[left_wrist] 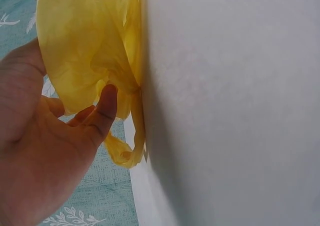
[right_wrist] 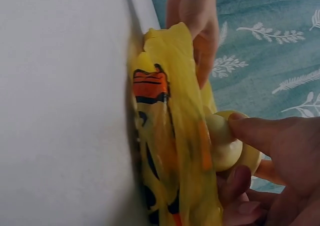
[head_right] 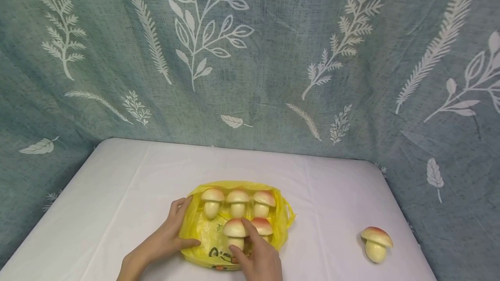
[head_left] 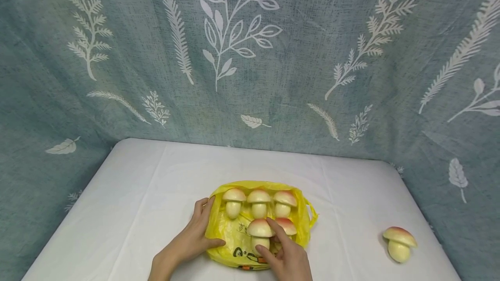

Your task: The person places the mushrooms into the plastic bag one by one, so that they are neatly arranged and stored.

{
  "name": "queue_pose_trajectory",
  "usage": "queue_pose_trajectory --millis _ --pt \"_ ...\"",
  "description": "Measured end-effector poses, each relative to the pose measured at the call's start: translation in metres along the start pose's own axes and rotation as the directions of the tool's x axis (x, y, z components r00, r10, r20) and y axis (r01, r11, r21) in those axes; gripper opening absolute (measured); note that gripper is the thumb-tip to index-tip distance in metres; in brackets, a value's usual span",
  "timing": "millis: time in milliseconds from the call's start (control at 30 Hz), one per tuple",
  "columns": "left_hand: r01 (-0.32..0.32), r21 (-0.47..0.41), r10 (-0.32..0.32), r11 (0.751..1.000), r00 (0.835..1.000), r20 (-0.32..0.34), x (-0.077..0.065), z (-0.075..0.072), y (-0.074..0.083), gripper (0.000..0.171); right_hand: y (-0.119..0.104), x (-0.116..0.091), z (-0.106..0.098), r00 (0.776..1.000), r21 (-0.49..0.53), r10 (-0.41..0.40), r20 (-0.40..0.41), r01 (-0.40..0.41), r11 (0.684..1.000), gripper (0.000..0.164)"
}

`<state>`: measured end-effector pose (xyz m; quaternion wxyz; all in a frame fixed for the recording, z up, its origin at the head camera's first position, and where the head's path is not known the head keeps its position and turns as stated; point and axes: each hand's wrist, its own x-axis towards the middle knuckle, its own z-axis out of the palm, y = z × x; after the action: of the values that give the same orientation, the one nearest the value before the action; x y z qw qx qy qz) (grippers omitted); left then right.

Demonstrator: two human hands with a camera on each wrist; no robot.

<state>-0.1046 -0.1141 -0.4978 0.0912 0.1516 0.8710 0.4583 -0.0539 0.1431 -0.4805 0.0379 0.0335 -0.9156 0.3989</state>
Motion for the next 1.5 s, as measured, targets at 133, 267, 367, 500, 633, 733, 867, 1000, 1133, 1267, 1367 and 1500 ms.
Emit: queue_pose_trajectory --millis 133,267,367,500,633,733,867,1000,1133,1267,1367,1500 --pt "0.006 0.004 -0.006 1.000 1.000 0.006 0.0003 0.0002 -0.0009 0.110 0.0024 0.0012 0.0032 1.000 -0.004 -0.013 0.012 0.013 1.000 0.063" --pt "0.005 0.005 -0.005 1.000 1.000 0.006 0.0007 0.0002 -0.0014 0.111 0.0047 0.0024 0.0050 0.999 -0.015 -0.034 0.015 0.035 0.999 0.063" --pt "-0.002 0.008 0.001 1.000 1.000 0.003 0.0010 0.0002 -0.0016 0.111 0.0057 0.0037 0.0067 0.998 -0.043 -0.057 0.010 0.058 0.997 0.063" --pt "-0.004 0.010 0.004 1.000 1.000 0.003 0.0010 0.0000 -0.0011 0.111 0.0070 0.0040 0.0090 0.996 -0.096 -0.085 0.002 0.085 0.992 0.062" --pt "-0.005 0.009 0.005 1.000 1.000 0.005 0.0011 -0.0003 -0.0005 0.111 0.0082 0.0030 0.0103 0.996 -0.146 -0.093 0.007 0.093 0.985 0.062" --pt "-0.008 0.007 0.008 1.000 1.000 0.002 0.0014 -0.0003 -0.0005 0.111 0.0077 0.0024 0.0103 0.996 -0.159 -0.086 0.017 0.087 0.983 0.062" --pt "-0.007 0.007 0.007 1.000 1.000 0.004 0.0014 -0.0002 -0.0007 0.111 0.0063 0.0019 0.0097 0.996 -0.165 -0.081 0.026 0.084 0.983 0.062" --pt "-0.006 -0.002 0.006 1.000 1.000 0.007 0.0008 0.0000 -0.0002 0.111 0.0058 0.0010 0.0097 0.996 -0.177 -0.077 0.041 0.083 0.981 0.064" --pt "-0.012 -0.012 0.012 1.000 1.000 0.004 0.0006 0.0001 0.0006 0.110 0.0054 0.0003 0.0102 0.997 -0.186 -0.065 0.051 0.073 0.980 0.066" --pt "-0.014 -0.014 0.014 1.000 1.000 0.004 0.0004 -0.0001 0.0014 0.111 0.0048 -0.0006 0.0097 0.997 -0.181 -0.060 0.057 0.070 0.981 0.067" --pt "-0.013 -0.010 0.013 1.000 1.000 0.003 0.0003 0.0001 0.0013 0.112 0.0044 -0.0014 0.0084 0.996 -0.189 -0.070 0.058 0.080 0.979 0.068" --pt "-0.018 -0.003 0.018 1.000 1.000 0.003 0.0008 0.0008 0.0002 0.111 0.0027 -0.0039 0.0046 0.996 -0.190 -0.074 0.045 0.082 0.978 0.069"
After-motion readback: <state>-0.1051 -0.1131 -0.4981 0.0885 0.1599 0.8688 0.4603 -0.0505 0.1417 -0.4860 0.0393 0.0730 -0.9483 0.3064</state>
